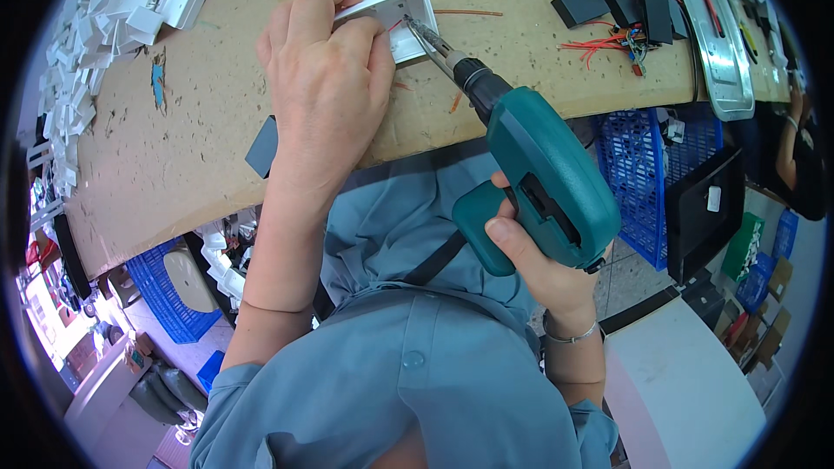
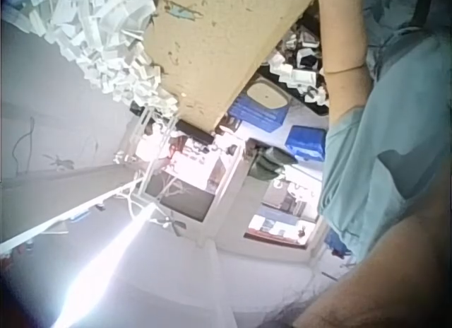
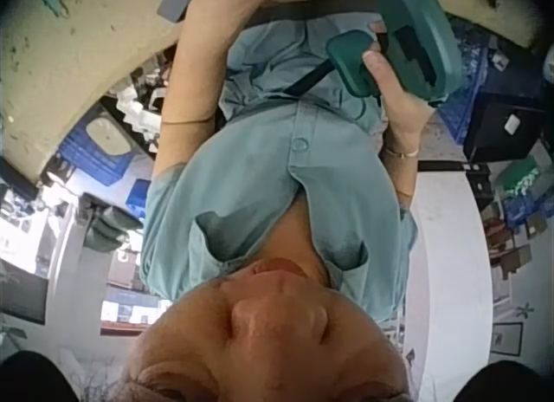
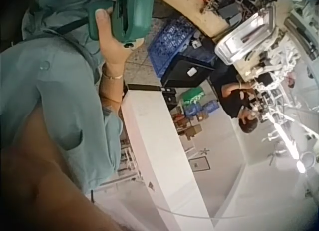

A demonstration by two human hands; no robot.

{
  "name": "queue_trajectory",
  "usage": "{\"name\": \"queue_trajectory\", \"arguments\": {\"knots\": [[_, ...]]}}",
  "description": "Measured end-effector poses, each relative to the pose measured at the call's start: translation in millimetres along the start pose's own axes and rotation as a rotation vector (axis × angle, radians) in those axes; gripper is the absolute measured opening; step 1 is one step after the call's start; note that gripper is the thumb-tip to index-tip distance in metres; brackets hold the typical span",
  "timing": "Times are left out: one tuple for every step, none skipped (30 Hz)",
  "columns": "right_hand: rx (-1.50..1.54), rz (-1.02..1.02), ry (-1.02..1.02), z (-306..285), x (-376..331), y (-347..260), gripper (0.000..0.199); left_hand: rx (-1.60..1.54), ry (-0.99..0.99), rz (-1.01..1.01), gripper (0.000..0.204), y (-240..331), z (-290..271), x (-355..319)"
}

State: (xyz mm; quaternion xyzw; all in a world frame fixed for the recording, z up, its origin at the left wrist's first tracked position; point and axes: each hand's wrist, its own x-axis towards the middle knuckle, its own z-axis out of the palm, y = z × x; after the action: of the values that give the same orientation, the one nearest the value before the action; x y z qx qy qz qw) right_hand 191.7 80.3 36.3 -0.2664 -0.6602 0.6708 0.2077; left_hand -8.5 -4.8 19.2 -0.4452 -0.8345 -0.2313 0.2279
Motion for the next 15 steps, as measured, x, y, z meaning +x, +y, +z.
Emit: {"name": "queue_trajectory", "arguments": {"knots": [[-0.005,0.0,0.009,0.4,0.0,0.1,0.037,0.001,0.002,-0.002,0.008,0.0,0.1,-0.3],[-0.006,0.001,0.01,0.7,0.0,-0.1,0.037,0.0,0.003,-0.002,0.008,0.2,0.2,-0.2],[0.001,0.007,0.013,1.0,0.1,-0.4,0.037,0.002,0.001,-0.004,0.008,0.5,0.2,0.0],[0.009,0.014,0.015,1.2,0.2,-0.6,0.038,0.004,0.0,-0.006,0.008,0.6,0.2,0.1],[0.008,0.014,0.015,1.3,0.5,-0.8,0.038,0.004,0.0,-0.006,0.008,0.6,0.1,0.1],[-0.006,0.009,0.01,1.5,0.9,-0.9,0.037,0.002,0.001,-0.005,0.008,0.6,-0.1,0.0],[-0.02,0.003,0.006,1.6,1.1,-0.9,0.037,0.001,0.003,-0.003,0.008,0.6,-0.3,-0.1],[-0.021,0.003,0.006,2.0,1.1,-0.8,0.037,0.0,0.003,-0.003,0.008,0.8,0.0,0.0],[-0.017,0.001,0.017,2.9,1.1,-0.5,0.035,-0.003,0.006,-0.004,0.008,1.2,0.4,0.2],[-0.013,-0.001,0.029,3.2,1.0,-0.4,0.033,-0.006,0.008,-0.004,0.008,1.5,0.8,0.4],[-0.014,-0.001,0.029,3.1,1.0,-1.0,0.033,-0.006,0.008,-0.005,0.008,1.4,0.9,0.3],[-0.043,0.007,0.028,2.7,1.0,-2.2,0.032,-0.002,0.005,-0.006,0.008,1.3,1.1,0.3],[-0.074,0.016,0.028,2.4,0.9,-3.1,0.031,0.002,0.002,-0.008,0.008,1.2,1.3,0.2],[-0.073,0.016,0.028,2.6,0.7,-3.9,0.031,0.002,0.002,-0.008,0.008,1.2,0.8,0.3],[-0.078,0.01,0.03,2.9,0.5,-4.5,0.03,0.0,0.004,-0.007,0.008,1.1,0.4,0.4]]}}
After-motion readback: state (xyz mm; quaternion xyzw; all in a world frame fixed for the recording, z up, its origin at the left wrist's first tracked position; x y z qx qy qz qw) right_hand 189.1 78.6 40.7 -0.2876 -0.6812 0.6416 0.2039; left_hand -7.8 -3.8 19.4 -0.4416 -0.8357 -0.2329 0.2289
